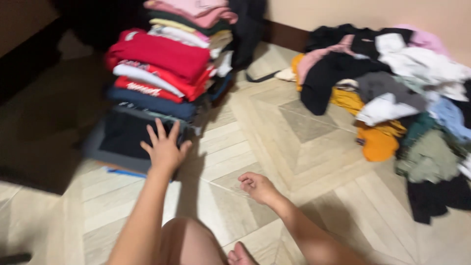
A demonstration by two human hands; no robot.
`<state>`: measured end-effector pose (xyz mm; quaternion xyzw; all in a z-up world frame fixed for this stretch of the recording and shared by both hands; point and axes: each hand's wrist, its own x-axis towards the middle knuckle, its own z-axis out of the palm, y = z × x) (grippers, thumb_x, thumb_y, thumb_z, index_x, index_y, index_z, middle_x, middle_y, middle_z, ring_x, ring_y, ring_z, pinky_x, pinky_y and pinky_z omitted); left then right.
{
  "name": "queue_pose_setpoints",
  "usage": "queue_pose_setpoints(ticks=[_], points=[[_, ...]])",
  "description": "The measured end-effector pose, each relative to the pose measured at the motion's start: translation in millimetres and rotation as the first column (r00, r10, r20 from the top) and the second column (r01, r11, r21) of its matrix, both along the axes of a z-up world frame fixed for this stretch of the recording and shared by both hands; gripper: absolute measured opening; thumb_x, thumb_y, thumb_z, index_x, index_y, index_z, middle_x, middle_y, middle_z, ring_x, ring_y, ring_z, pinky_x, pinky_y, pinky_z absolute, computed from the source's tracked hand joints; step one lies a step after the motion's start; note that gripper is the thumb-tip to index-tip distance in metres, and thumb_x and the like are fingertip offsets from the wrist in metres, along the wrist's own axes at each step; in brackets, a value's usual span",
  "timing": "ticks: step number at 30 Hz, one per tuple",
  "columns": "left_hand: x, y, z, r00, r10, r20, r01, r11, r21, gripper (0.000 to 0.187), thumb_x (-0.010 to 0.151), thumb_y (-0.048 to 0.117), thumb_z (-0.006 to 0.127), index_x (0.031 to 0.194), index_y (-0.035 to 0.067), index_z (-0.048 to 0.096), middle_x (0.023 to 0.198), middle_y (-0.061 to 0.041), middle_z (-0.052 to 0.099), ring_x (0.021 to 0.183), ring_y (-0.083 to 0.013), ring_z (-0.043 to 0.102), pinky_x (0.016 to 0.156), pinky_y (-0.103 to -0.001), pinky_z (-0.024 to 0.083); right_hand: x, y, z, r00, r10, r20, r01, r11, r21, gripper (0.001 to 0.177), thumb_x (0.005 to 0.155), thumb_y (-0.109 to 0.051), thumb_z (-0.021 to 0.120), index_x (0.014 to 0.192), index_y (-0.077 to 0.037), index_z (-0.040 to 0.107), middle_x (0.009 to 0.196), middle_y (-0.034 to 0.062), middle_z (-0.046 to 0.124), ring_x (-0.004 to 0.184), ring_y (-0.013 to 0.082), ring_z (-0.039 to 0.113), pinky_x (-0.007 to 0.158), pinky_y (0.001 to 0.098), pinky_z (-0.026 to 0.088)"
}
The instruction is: Fold various pieces of clothing and stack them on the floor.
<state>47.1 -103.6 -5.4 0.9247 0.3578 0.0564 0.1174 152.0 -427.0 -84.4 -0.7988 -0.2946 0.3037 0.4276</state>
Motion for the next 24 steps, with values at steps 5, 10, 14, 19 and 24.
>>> queue_pose_setpoints(ticks=[5, 10, 14, 19, 24], points=[[26.8, -143.3, -22.8, 0.972, -0.195, 0.129, 0.218, 0.955, -0.199, 0.091, 0.079, 0.046, 0.078, 0.157, 0.032, 0.033, 0.168, -0.021, 0.007, 0.153, -0.0454, 0.013, 0.108, -0.081, 0.019, 13.4, -54.9, 8.8, 0.993, -0.114, -0.042, 0.111, 0.991, -0.07, 0.026, 0.09, -0.016, 0.072, 0.116, -0.013, 0.073, 0.099, 0.0006, 0.077, 0.083, 0.0104, 0.068, 0.077, 0.0277, 0.056], [46.1, -288.7, -41.5, 0.885, -0.406, 0.227, 0.464, 0.796, -0.388, 0.091, 0.082, 0.043, 0.078, 0.157, 0.025, 0.032, 0.166, -0.025, 0.011, 0.15, -0.0437, 0.025, 0.113, -0.069, 0.03, 47.3, -133.4, -17.4, 0.965, -0.249, -0.086, 0.242, 0.967, -0.083, 0.026, 0.091, -0.017, 0.072, 0.117, -0.013, 0.073, 0.097, 0.0005, 0.077, 0.083, 0.0096, 0.067, 0.076, 0.0272, 0.056], [49.3, -376.1, -23.1, 0.797, -0.599, 0.079, 0.54, 0.647, -0.538, 0.085, 0.084, 0.038, 0.078, 0.157, 0.029, 0.034, 0.168, -0.021, 0.011, 0.152, -0.0392, 0.022, 0.113, -0.069, 0.027, 107.0, -227.4, -104.6, 0.91, -0.413, -0.031, 0.414, 0.903, 0.112, 0.026, 0.089, -0.013, 0.074, 0.115, -0.009, 0.073, 0.095, 0.0034, 0.077, 0.085, 0.0102, 0.069, 0.078, 0.0271, 0.057], [57.4, -428.5, -37.7, 0.638, -0.759, -0.132, 0.595, 0.594, -0.541, 0.08, 0.086, 0.037, 0.076, 0.155, 0.027, 0.037, 0.169, -0.015, 0.015, 0.153, -0.0413, 0.015, 0.116, -0.068, 0.023, 188.2, -348.6, -119.2, 0.726, -0.598, 0.338, 0.598, 0.793, 0.118, 0.035, 0.083, -0.011, 0.079, 0.117, -0.013, 0.072, 0.104, 0.0031, 0.077, 0.086, 0.0185, 0.072, 0.081, 0.031, 0.058], [65.0, -447.4, -54.6, 0.505, -0.777, -0.377, 0.616, 0.63, -0.474, 0.072, 0.087, 0.038, 0.076, 0.15, 0.023, 0.044, 0.169, -0.014, 0.018, 0.155, -0.0485, 0.004, 0.117, -0.072, 0.016, 236.1, -390.0, -11.9, 0.549, -0.651, 0.524, 0.801, 0.59, -0.106, 0.059, 0.082, -0.027, 0.081, 0.138, -0.028, 0.064, 0.139, 0.0155, 0.057, 0.126, 0.0384, 0.054, 0.111, 0.0452, 0.044]])
